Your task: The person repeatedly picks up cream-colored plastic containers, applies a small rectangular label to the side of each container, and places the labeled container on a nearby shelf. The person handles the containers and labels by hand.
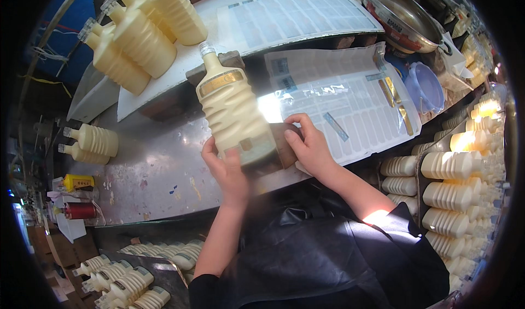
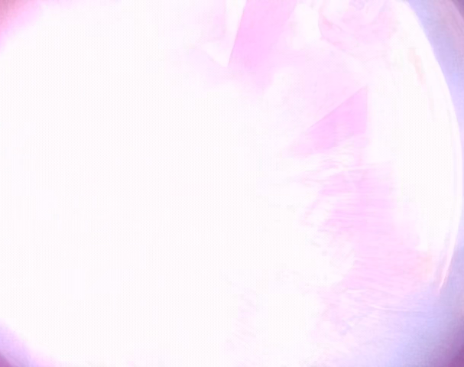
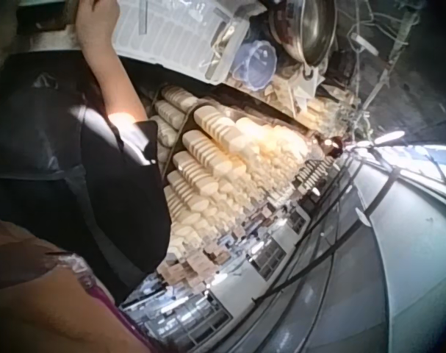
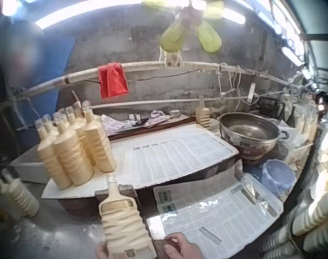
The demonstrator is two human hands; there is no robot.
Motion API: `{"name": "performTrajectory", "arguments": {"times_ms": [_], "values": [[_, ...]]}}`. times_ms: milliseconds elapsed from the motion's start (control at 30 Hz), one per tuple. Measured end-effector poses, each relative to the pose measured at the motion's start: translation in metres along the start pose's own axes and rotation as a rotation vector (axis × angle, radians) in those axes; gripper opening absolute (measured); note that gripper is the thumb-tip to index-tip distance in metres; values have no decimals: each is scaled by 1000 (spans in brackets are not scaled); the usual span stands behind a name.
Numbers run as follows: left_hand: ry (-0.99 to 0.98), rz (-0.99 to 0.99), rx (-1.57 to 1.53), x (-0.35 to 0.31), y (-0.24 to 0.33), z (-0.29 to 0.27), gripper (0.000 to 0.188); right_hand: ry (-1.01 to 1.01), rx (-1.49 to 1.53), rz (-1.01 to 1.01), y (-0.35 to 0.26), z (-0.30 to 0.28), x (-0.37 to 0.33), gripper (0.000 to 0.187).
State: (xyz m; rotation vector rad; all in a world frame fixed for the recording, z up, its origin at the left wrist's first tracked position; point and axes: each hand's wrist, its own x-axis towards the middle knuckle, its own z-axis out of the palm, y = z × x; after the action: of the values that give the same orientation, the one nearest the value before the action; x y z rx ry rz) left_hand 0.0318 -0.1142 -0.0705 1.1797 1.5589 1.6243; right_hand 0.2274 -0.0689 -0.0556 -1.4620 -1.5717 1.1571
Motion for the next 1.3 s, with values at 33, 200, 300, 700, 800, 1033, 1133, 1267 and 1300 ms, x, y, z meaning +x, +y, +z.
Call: {"name": "performTrajectory", "arguments": {"times_ms": [33, 200, 300, 700, 800, 1033, 1133, 1267, 1300], "values": [[2, -21, -37, 0, 1, 0, 52, 43, 34, -65, -3, -1, -1, 29], [-15, -55, -142, 1, -2, -10, 41, 210, -112, -527, -24, -1, -3, 30], [-3, -93, -202, 3, -2, -11, 42, 179, -289, -881, -41, 6, -14, 31], [-6, -193, -400, 9, -1, -26, 24, 55, -477, -1178, -88, 30, -33, 24], [-16, -249, -430, 8, 2, -30, 26, 84, -590, -1153, -108, 37, -23, 18], [-106, -344, -586, 10, -6, -45, 40, -62, -803, -1191, -93, 75, -37, 9], [-152, -328, -617, 11, -12, -51, 47, -14, -770, -1159, -98, 79, -37, 9], [-120, -469, -801, 10, -3, -48, 56, 22, -681, -1185, -98, 78, -24, 9], [-134, -451, -766, 9, -8, -49, 59, -35, -663, -1185, -91, 84, -28, 9]]}}
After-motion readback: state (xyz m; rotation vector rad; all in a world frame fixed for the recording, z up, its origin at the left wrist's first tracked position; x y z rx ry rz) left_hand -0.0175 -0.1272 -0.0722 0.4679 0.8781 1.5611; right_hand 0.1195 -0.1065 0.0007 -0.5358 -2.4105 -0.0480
